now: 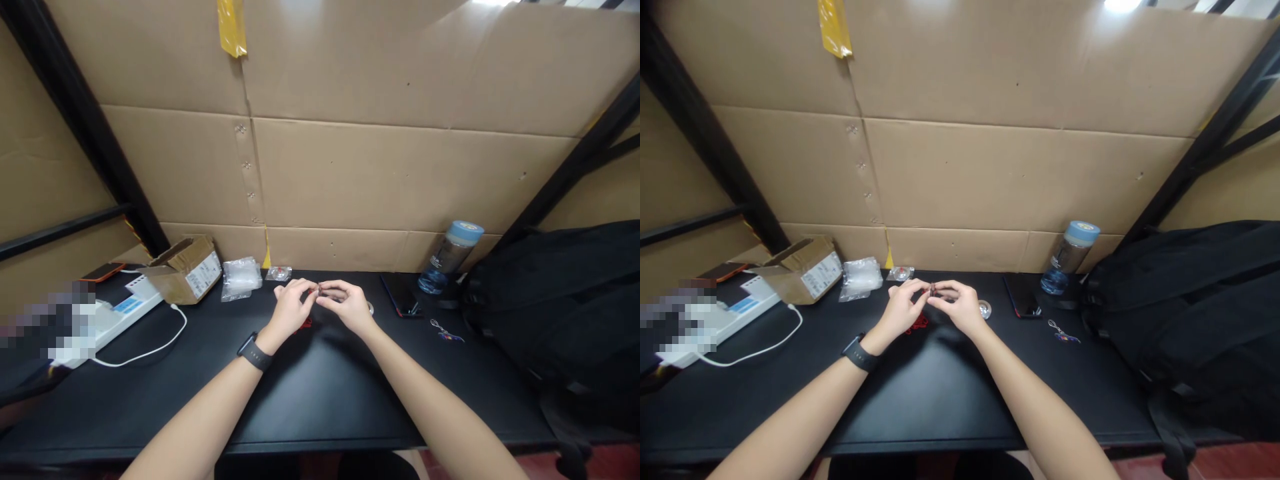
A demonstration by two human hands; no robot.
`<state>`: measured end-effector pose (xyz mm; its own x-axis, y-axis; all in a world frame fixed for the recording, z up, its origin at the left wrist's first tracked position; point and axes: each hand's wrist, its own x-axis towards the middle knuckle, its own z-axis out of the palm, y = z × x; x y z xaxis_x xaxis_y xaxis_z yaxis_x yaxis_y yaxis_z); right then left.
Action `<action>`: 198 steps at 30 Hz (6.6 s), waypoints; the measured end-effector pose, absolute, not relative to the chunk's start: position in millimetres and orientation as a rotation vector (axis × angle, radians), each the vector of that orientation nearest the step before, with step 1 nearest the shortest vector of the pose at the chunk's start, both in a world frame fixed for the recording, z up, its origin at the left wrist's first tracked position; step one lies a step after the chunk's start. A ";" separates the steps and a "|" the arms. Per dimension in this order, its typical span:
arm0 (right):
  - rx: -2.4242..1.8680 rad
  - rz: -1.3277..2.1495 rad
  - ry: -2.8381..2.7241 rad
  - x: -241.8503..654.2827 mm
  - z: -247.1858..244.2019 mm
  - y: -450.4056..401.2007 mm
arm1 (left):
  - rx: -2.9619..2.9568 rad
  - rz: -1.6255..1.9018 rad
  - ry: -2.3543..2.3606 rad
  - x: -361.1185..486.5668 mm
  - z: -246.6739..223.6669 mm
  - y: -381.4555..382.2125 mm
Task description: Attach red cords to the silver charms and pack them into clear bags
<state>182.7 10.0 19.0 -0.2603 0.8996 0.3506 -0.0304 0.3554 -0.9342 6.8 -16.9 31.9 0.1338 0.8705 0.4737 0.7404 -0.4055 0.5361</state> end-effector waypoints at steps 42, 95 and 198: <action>-0.976 0.173 -2.282 205.5 29.8 12.2 | 2.389 0.819 1.364 -9.1 27.7 -10.5; -0.729 0.784 -1.959 211.5 48.1 11.3 | 1.753 1.296 1.062 -5.8 32.8 -5.4; -0.902 1.537 -1.263 188.7 19.2 13.8 | 2.154 0.959 1.634 5.2 27.4 -13.2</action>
<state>188.7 13.8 19.2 -0.3066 0.9517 0.0149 -0.1991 -0.0488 -0.9788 5.2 -13.2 27.4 0.1437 0.9296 0.3393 0.7496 -0.3261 0.5759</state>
